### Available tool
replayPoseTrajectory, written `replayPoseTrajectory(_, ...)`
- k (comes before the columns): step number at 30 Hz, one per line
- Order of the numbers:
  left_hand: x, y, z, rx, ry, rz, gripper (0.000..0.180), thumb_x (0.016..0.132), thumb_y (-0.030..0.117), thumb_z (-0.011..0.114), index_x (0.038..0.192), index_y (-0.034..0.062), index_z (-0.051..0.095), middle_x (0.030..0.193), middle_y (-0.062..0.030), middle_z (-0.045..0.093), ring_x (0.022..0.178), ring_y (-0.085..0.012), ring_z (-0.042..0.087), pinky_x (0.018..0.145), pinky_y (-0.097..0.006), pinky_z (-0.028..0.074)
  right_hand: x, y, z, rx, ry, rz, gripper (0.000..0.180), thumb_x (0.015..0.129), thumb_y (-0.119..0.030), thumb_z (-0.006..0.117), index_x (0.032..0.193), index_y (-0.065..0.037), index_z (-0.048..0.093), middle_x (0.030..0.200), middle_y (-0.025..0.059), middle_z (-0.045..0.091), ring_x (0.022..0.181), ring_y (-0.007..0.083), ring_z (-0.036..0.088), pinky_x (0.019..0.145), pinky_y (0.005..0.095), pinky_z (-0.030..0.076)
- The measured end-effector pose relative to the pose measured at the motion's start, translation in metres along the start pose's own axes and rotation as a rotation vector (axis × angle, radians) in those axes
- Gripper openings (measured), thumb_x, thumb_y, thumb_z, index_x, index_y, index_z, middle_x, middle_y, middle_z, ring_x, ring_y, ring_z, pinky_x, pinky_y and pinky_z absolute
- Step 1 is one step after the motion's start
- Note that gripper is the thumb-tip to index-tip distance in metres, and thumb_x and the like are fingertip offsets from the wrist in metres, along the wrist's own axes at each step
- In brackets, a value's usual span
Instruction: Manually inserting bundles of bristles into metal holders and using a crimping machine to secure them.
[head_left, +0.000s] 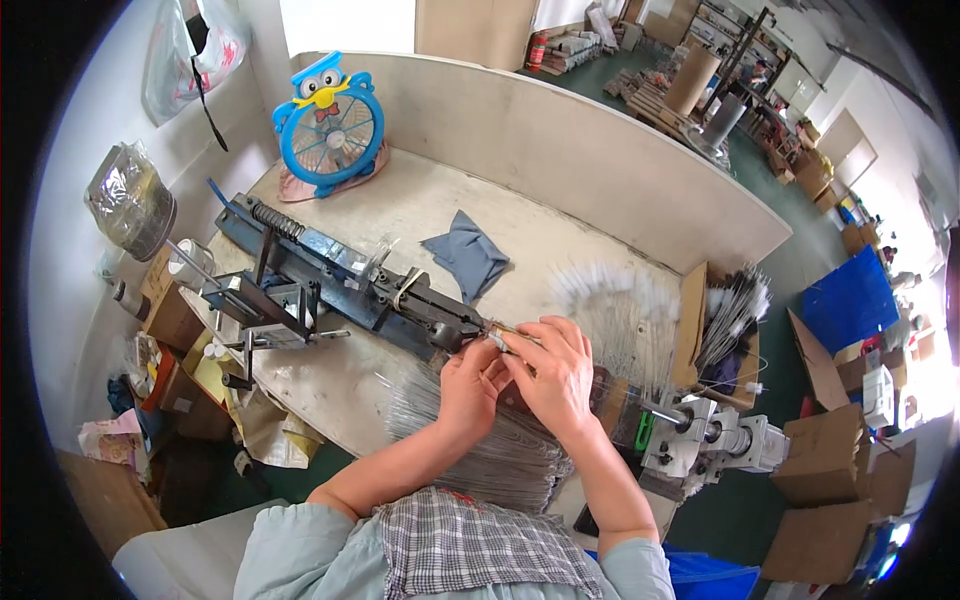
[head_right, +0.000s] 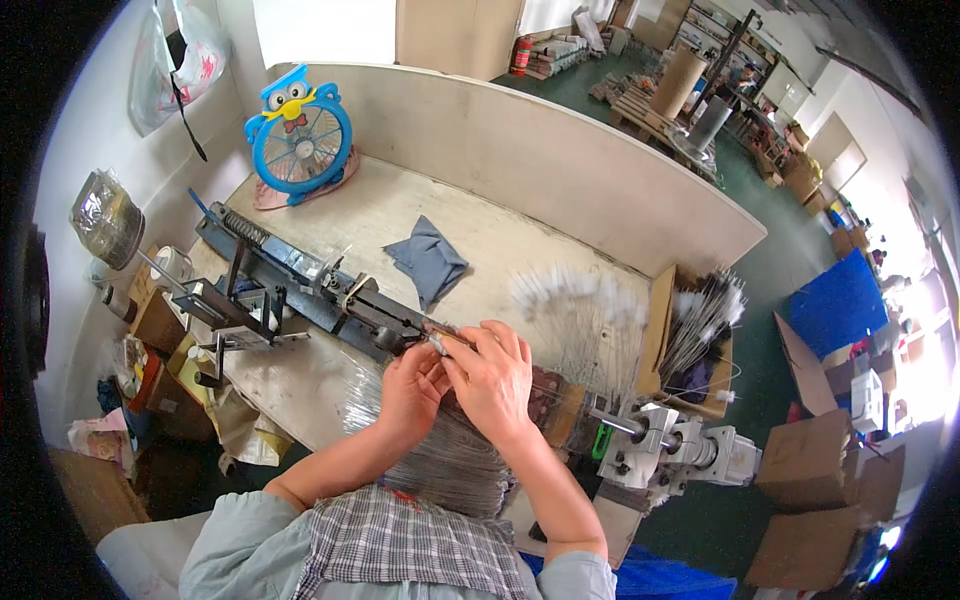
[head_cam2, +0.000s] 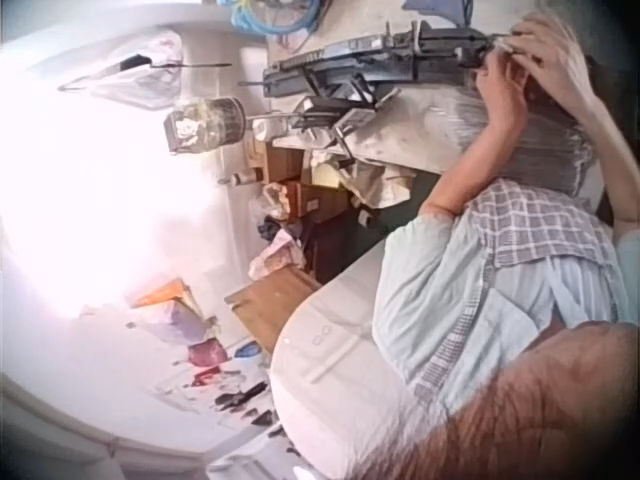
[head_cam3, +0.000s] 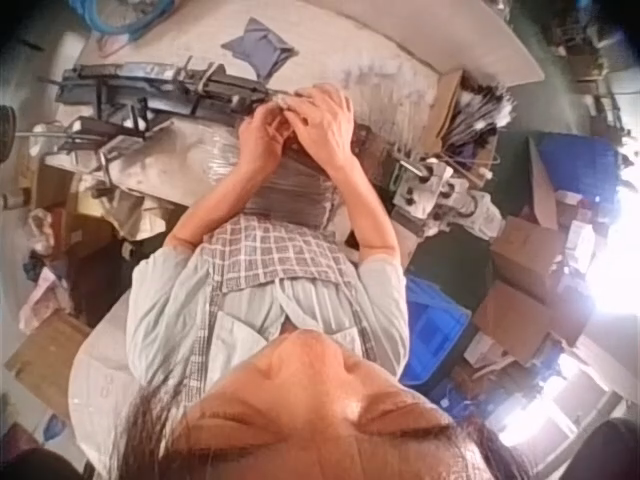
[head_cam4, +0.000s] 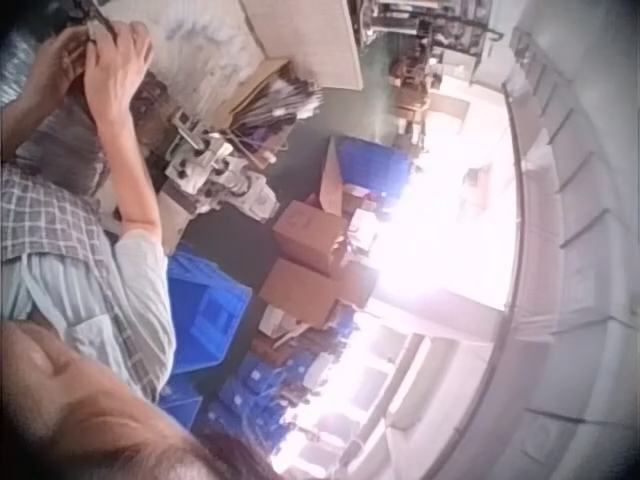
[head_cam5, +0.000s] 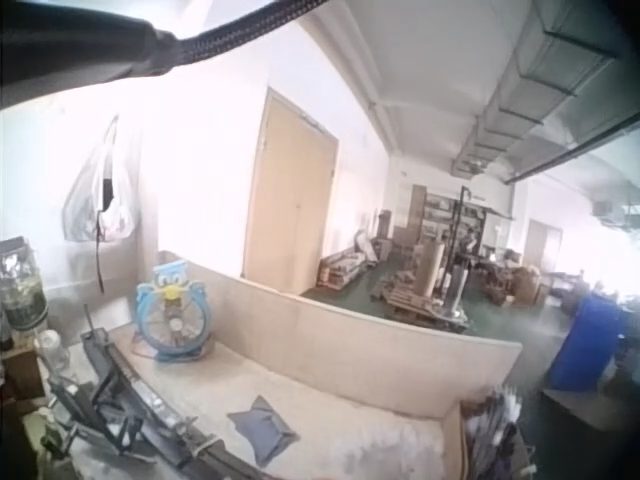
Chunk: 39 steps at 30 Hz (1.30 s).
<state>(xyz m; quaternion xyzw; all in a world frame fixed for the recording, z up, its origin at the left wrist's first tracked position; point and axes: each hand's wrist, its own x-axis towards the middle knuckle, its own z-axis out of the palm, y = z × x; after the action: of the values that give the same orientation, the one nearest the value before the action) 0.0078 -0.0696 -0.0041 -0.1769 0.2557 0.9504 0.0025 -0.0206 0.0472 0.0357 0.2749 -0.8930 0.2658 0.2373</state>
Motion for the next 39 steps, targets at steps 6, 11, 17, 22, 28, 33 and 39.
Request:
replayPoseTrajectory(6,-0.002,0.002,0.003,0.004,-0.012,-0.013,0.014,0.088,0.011,0.055,0.099,0.0025,0.055,0.097,-0.0067,0.062,0.089,-0.0157,0.061,0.078,-0.029,0.050,-0.006,-0.002,-0.005,-0.006,0.035,0.038,0.022,0.069,-0.015,0.071,0.091,-0.013,0.069,0.096,0.0010,0.062,0.100,0.0226,0.054,0.082,0.0375,0.041)
replayPoseTrajectory(11,0.001,0.000,0.005,0.110,-0.028,0.038,0.013,0.086,0.005,0.057,0.098,0.0018,0.054,0.095,-0.0069,0.061,0.087,-0.0153,0.061,0.076,-0.028,0.050,-0.007,0.001,-0.007,-0.047,0.024,0.053,0.022,0.069,-0.016,0.073,0.090,-0.012,0.070,0.096,0.0017,0.062,0.098,0.0228,0.055,0.081,0.0373,0.042)
replayPoseTrajectory(17,0.002,-0.002,0.004,0.121,-0.009,0.030,0.011,0.086,0.005,0.056,0.097,0.0020,0.055,0.094,-0.0067,0.061,0.086,-0.0159,0.061,0.076,-0.028,0.050,-0.007,0.003,-0.007,-0.015,0.016,0.060,0.022,0.068,-0.016,0.073,0.089,-0.012,0.071,0.097,0.0024,0.063,0.097,0.0233,0.055,0.080,0.0372,0.042)
replayPoseTrajectory(22,0.000,0.002,0.002,0.014,0.004,-0.011,0.013,0.089,0.013,0.053,0.096,0.0031,0.055,0.093,-0.0063,0.062,0.086,-0.0167,0.061,0.077,-0.029,0.050,-0.006,0.001,-0.007,-0.002,0.017,0.054,0.022,0.068,-0.016,0.073,0.090,-0.012,0.070,0.097,0.0024,0.063,0.097,0.0233,0.055,0.081,0.0373,0.042)
replayPoseTrajectory(28,0.001,0.001,-0.004,-0.024,0.001,-0.034,0.017,0.090,0.019,0.051,0.096,0.0037,0.056,0.092,-0.0059,0.062,0.086,-0.0171,0.062,0.079,-0.031,0.050,-0.003,-0.008,0.004,0.016,0.047,0.061,0.027,0.068,-0.017,0.073,0.095,-0.012,0.068,0.096,0.0002,0.062,0.097,0.0209,0.055,0.079,0.0364,0.042)
replayPoseTrajectory(33,-0.001,0.001,0.003,0.008,0.026,-0.020,0.014,0.089,0.015,0.053,0.097,0.0035,0.056,0.093,-0.0053,0.061,0.086,-0.0164,0.061,0.080,-0.030,0.049,-0.005,-0.006,0.004,-0.060,0.102,0.055,0.028,0.067,-0.018,0.074,0.094,-0.013,0.068,0.095,-0.0011,0.062,0.094,0.0202,0.056,0.077,0.0358,0.042)
replayPoseTrajectory(39,0.001,-0.002,0.005,0.046,-0.004,0.025,0.011,0.087,0.007,0.056,0.097,0.0026,0.056,0.095,-0.0056,0.061,0.090,-0.0151,0.060,0.079,-0.029,0.049,-0.006,0.001,0.000,-0.064,0.082,0.014,0.026,0.067,-0.019,0.074,0.092,-0.014,0.069,0.094,-0.0013,0.063,0.093,0.0202,0.056,0.077,0.0355,0.042)
